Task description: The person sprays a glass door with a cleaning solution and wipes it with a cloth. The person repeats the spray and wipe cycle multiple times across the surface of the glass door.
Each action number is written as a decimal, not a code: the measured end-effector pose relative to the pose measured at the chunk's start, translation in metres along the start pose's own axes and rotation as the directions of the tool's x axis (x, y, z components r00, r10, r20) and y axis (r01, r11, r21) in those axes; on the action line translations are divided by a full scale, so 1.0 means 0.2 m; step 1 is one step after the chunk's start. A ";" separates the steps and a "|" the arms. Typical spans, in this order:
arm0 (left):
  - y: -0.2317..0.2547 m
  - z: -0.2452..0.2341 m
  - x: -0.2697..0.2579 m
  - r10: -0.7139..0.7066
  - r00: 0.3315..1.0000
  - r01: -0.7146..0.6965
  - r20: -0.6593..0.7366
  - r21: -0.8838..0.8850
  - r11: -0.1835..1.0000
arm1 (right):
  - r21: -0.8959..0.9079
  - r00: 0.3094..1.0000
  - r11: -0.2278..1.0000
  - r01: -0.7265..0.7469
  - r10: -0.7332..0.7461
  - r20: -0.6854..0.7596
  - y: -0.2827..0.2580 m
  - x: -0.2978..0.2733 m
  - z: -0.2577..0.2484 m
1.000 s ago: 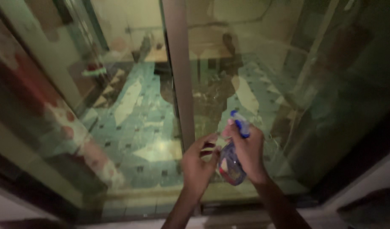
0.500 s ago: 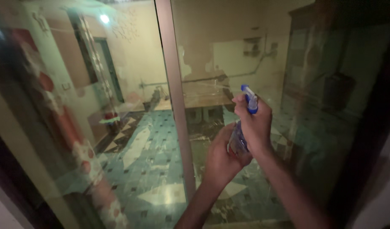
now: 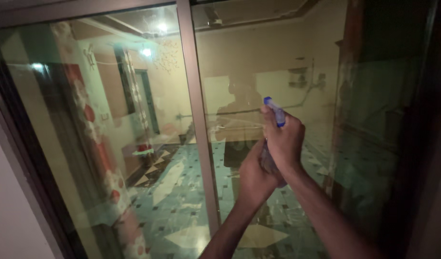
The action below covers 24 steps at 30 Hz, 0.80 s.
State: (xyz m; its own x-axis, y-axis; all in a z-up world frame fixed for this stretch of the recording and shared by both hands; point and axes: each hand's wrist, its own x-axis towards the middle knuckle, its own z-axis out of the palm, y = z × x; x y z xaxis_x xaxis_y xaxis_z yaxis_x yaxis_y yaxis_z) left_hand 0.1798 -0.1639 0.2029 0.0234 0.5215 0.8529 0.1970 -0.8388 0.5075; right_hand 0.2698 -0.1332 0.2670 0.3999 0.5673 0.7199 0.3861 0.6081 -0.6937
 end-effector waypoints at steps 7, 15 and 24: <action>0.00 0.17 0.10 -0.057 0.997 0.061 -0.048 0.092 0.994 | 0.267 0.944 0.916 0.300 -0.326 0.057 0.07 0.20 -0.16; -0.12 0.51 0.22 0.099 0.982 -0.072 -0.159 0.164 0.984 | 0.346 0.915 0.872 0.345 -0.394 0.081 0.21 0.42 -0.30; -0.16 0.82 0.31 0.215 0.953 -0.130 -0.213 0.353 0.926 | 0.175 0.958 0.969 0.174 -0.207 0.196 0.31 0.62 -0.54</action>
State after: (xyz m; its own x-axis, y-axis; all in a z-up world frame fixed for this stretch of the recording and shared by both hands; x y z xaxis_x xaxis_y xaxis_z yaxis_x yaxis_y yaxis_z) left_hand 0.3361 -0.0788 0.2196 -0.1443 0.2831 0.9482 0.5257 -0.7899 0.3158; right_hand 0.4339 -0.0855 0.3104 0.1399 0.5265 0.8386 0.2977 0.7853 -0.5428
